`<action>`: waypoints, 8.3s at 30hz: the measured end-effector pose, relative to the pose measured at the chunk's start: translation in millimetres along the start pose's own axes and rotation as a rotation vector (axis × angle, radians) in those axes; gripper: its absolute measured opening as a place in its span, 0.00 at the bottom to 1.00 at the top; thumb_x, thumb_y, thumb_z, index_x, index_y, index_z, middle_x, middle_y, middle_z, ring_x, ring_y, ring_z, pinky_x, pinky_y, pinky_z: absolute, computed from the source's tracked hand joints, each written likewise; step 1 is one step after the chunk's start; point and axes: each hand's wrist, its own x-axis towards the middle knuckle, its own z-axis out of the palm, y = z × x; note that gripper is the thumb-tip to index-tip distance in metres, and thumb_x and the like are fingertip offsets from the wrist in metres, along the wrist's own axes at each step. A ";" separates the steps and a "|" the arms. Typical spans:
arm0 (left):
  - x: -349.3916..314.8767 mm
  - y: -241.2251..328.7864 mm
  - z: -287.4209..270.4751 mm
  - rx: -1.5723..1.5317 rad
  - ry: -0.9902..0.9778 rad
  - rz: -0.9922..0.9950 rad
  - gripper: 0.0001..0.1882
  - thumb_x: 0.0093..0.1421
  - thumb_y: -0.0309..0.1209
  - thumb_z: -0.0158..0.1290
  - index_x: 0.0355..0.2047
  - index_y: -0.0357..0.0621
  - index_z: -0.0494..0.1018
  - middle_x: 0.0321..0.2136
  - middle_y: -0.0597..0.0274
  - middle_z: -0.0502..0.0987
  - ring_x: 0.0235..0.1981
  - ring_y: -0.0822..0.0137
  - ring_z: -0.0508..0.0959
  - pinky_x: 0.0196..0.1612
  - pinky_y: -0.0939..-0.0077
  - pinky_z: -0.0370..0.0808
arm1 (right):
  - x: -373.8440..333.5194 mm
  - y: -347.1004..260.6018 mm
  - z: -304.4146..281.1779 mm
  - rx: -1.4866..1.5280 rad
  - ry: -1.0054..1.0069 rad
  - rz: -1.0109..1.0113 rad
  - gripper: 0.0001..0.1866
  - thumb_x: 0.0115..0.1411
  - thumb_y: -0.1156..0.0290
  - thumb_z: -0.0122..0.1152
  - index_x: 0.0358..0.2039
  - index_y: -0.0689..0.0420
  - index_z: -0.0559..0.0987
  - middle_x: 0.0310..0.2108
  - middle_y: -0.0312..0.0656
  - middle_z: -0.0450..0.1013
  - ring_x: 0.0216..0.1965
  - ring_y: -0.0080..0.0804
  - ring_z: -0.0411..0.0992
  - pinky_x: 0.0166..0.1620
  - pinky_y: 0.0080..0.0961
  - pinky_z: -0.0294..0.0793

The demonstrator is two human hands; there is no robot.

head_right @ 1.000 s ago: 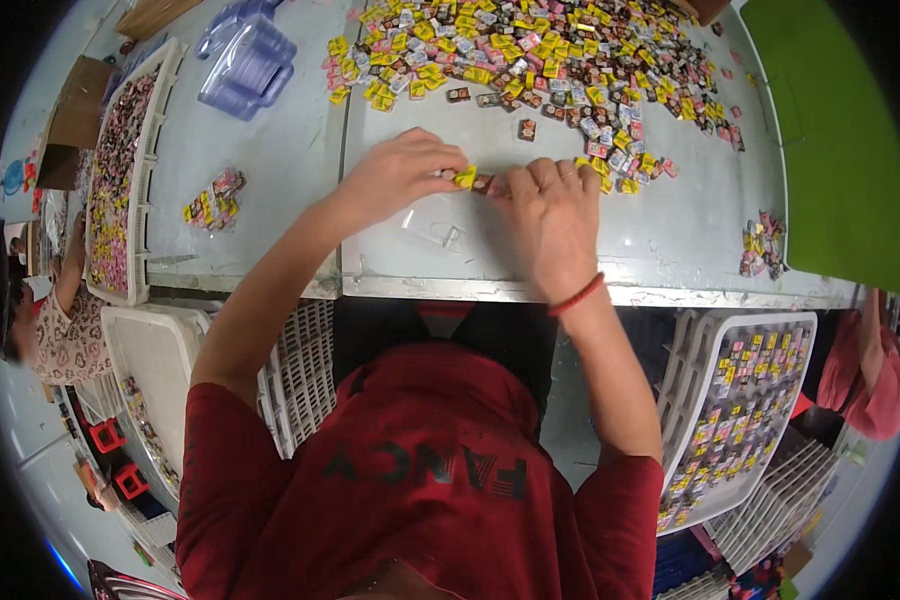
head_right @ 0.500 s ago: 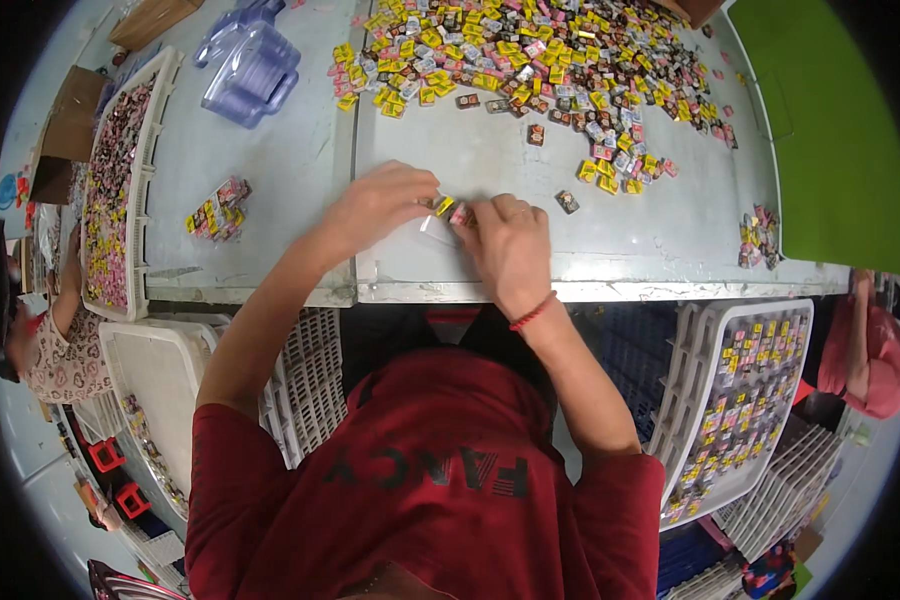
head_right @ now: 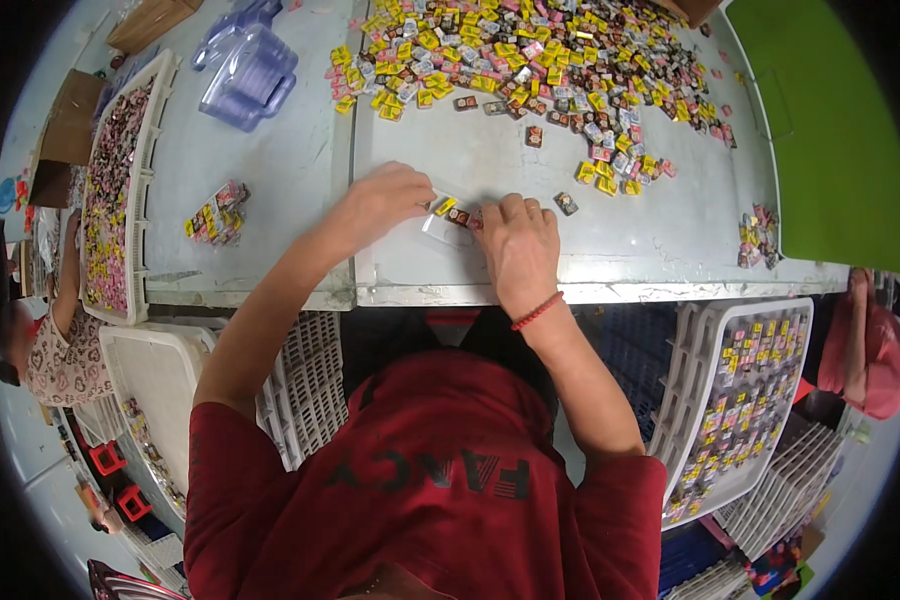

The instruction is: Sort small colorful plastic components into rows and place them into a designated sorting tray.

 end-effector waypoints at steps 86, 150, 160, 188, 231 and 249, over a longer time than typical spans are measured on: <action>28.1 60.7 50.8 0.239 0.155 -0.079 0.17 0.53 0.35 0.60 0.42 0.45 0.74 0.50 0.57 0.69 0.56 0.51 0.65 0.55 0.57 0.63 | -39.9 23.4 15.2 0.150 0.340 -0.095 0.19 0.51 0.77 0.61 0.46 0.57 0.78 0.46 0.40 0.72 0.48 0.41 0.68 0.55 0.43 0.63; 24.7 37.0 60.9 0.140 0.237 0.021 0.06 0.50 0.25 0.56 0.31 0.41 0.78 0.42 0.60 0.78 0.45 0.60 0.76 0.45 0.66 0.72 | -2.8 5.0 29.4 0.275 0.419 0.253 0.09 0.49 0.77 0.67 0.33 0.58 0.80 0.25 0.43 0.72 0.27 0.41 0.72 0.32 0.34 0.71; 22.9 29.5 62.3 0.014 0.269 0.005 0.10 0.50 0.23 0.60 0.35 0.38 0.78 0.41 0.58 0.79 0.45 0.53 0.77 0.46 0.62 0.72 | -13.4 7.1 26.8 -0.004 0.374 0.049 0.12 0.53 0.73 0.63 0.40 0.59 0.79 0.37 0.41 0.72 0.41 0.38 0.70 0.46 0.34 0.67; 124.1 47.5 109.1 -0.027 0.046 -0.078 0.14 0.54 0.31 0.59 0.41 0.42 0.75 0.40 0.58 0.75 0.43 0.55 0.74 0.49 0.59 0.69 | -18.3 138.8 -2.9 -0.045 0.485 0.204 0.12 0.54 0.74 0.63 0.41 0.54 0.80 0.41 0.41 0.73 0.45 0.38 0.69 0.50 0.36 0.63; 129.1 27.7 87.7 -0.177 -0.056 0.006 0.15 0.50 0.25 0.61 0.40 0.42 0.75 0.38 0.61 0.78 0.45 0.57 0.74 0.50 0.65 0.71 | -11.3 121.9 -20.8 0.148 0.192 0.081 0.14 0.50 0.75 0.65 0.39 0.55 0.79 0.40 0.37 0.77 0.43 0.39 0.72 0.50 0.35 0.65; 122.4 37.7 109.6 -0.059 0.001 0.032 0.11 0.50 0.27 0.61 0.35 0.37 0.78 0.40 0.57 0.79 0.42 0.58 0.76 0.46 0.68 0.75 | -25.4 147.1 -36.7 0.120 0.339 0.301 0.06 0.52 0.76 0.63 0.32 0.59 0.79 0.31 0.45 0.77 0.35 0.44 0.73 0.40 0.35 0.70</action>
